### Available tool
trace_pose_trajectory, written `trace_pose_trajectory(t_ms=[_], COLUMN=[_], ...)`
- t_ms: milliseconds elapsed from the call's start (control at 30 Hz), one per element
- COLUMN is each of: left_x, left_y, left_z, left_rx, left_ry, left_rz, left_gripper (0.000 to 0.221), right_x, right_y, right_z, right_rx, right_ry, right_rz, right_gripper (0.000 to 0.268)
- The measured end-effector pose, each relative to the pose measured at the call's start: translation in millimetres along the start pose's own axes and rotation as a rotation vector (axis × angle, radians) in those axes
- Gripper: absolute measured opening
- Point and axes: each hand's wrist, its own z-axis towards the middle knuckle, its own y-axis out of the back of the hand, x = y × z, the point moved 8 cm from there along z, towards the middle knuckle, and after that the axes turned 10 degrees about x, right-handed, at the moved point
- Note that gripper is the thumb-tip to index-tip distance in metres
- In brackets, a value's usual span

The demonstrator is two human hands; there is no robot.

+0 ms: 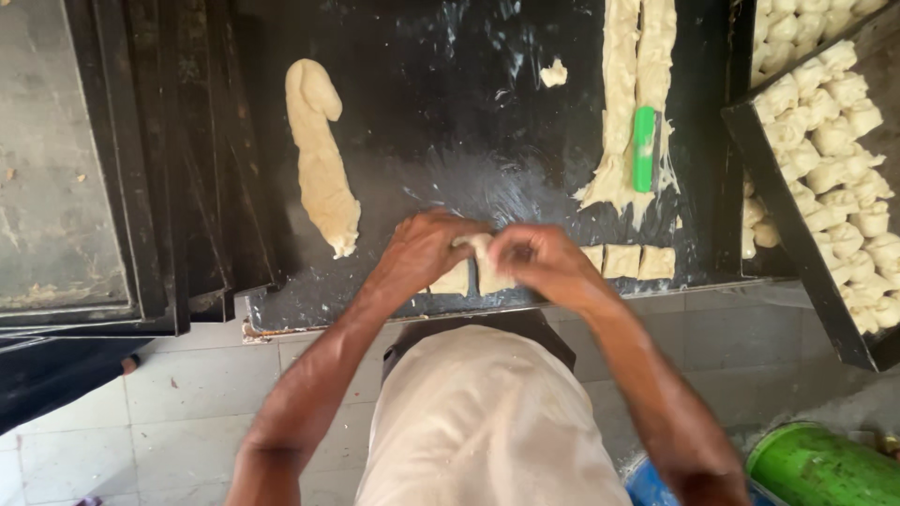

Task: The person shapes portions of dough by hand on a dark table, placing the finished pieces onto metal trays.

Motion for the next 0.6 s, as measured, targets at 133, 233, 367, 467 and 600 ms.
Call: trace_pose_trajectory(t_ms=[133, 233, 367, 467, 600], left_x=[23.5, 4.2, -5.7, -21.0, -62.3], left_y=[-17.2, -51.9, -103.3, -145.9, -190.6], left_z=[28.1, 63.0, 104.6, 133.8, 168.4], left_rx=[0.105, 0.121, 0.234, 0.265, 0.432], left_ry=[0.186, 0.088, 0.272, 0.302, 0.419], left_rz=[-0.013, -0.450, -0.567, -1.119, -1.232], left_gripper=[0.028, 0.038, 0.040, 0.045, 0.044], right_x=[29.8, 58.4, 58.7, 35.7, 23.2], right_y=[59.3, 95.8, 115.1, 131.3, 175.9], right_z=[-10.1, -11.0, -23.9, -64.3, -107.8], right_rx=[0.115, 0.042, -0.168, -0.258, -0.442], right_ry=[-0.017, 0.015, 0.112, 0.292, 0.393], right_rz=[0.012, -0.106, -0.514, -0.750, -0.928], right_gripper=[0.031, 0.035, 0.027, 0.046, 0.029])
